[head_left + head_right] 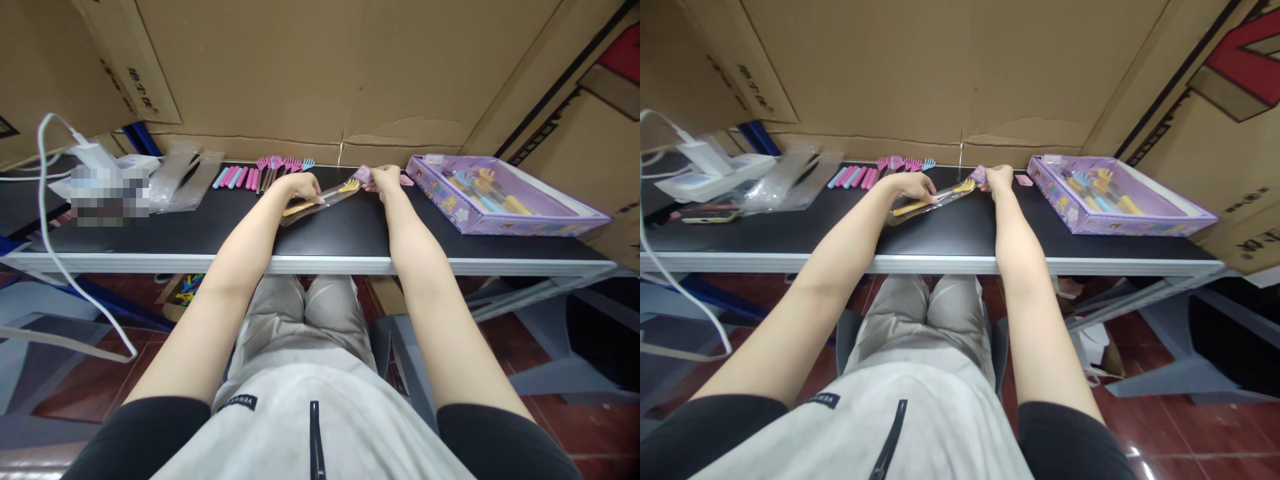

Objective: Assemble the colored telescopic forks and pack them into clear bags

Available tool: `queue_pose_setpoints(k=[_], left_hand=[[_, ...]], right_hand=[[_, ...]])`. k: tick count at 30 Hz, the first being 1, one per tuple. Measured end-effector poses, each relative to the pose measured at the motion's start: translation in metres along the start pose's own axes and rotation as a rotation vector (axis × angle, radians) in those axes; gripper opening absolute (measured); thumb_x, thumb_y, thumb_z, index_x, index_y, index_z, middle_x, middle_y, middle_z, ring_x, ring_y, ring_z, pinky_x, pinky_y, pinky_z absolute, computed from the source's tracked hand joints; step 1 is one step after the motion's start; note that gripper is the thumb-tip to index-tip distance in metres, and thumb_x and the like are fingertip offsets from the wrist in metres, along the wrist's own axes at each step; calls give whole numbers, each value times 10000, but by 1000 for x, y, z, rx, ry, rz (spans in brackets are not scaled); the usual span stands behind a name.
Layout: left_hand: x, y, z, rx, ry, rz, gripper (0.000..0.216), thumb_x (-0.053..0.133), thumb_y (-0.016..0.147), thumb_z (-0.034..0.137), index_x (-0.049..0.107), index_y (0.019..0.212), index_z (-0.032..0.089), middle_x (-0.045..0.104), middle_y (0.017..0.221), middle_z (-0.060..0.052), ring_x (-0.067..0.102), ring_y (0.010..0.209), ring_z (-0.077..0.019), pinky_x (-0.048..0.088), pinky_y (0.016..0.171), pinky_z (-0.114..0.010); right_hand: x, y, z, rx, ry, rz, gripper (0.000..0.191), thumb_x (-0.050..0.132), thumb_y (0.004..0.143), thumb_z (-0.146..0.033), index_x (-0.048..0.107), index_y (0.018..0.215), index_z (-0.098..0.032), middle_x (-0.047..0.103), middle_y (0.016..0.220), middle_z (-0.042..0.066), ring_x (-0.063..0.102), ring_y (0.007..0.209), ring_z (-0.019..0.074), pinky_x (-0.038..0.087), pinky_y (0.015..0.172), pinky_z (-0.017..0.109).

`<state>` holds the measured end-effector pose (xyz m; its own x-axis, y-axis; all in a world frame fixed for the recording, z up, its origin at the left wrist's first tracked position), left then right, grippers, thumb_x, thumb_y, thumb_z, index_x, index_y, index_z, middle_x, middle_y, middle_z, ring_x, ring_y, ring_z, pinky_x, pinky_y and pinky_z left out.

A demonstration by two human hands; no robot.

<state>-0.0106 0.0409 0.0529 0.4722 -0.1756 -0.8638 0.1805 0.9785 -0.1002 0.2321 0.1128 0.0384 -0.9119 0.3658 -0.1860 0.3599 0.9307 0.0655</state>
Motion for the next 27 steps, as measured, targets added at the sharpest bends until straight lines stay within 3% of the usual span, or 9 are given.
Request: queue_pose_setpoints(k=[2,6,10,15,22,27], left_hand=[[-2,-2,1,-2,-23,22,70,859,758,192,803,800,194,807,901,-47,762,1111,-279,544,996,-282],[-3,-5,1,-11,-143,59,210,848,751,141,711,603,202,673,665,-30,743,942,-276,548,931,-330],[-4,-2,-3,-25,-356,117,342,836,760,60,631,520,191,569,579,-13,653,716,-212,519,793,-332],[-5,1,-5,-47,-581,183,373,819,803,23,591,552,179,585,582,-20,560,619,-155,442,691,-290],[-4,5,-9,-101,-880,225,316,709,946,48,607,669,160,638,618,-37,434,494,-77,372,586,-227],[-11,5,-21,-139,-1014,353,179,735,963,122,649,812,162,664,634,-24,557,529,-96,479,624,-214]], right_hand=[[1,-2,-1,5,22,-2,221,588,875,38,647,994,-139,663,689,55,731,617,182,583,509,234],[7,-2,-4,6,96,-16,306,564,829,83,611,1025,-148,680,770,57,714,641,137,581,551,196],[13,7,-9,-44,229,-39,476,582,750,79,595,1163,-158,702,928,46,757,795,131,650,734,230],[28,13,-12,-119,224,-128,547,616,762,-11,576,1278,-189,721,1023,38,771,928,158,664,902,335],[56,-19,-22,-181,22,-265,277,661,865,-70,582,1086,-217,714,1013,30,714,766,135,660,780,321],[72,-56,-38,-258,-127,-463,234,784,906,-207,635,1086,-205,721,1022,49,733,812,163,654,783,323]])
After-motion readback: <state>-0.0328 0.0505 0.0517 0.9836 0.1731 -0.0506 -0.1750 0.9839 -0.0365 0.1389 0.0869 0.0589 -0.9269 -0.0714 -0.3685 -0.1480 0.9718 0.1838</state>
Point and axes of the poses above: each hand's wrist, its own y-axis towards the middle knuckle, its own x-axis out of the palm, z = x × y, the point moved 10 cm from there along y, towards the middle knuckle
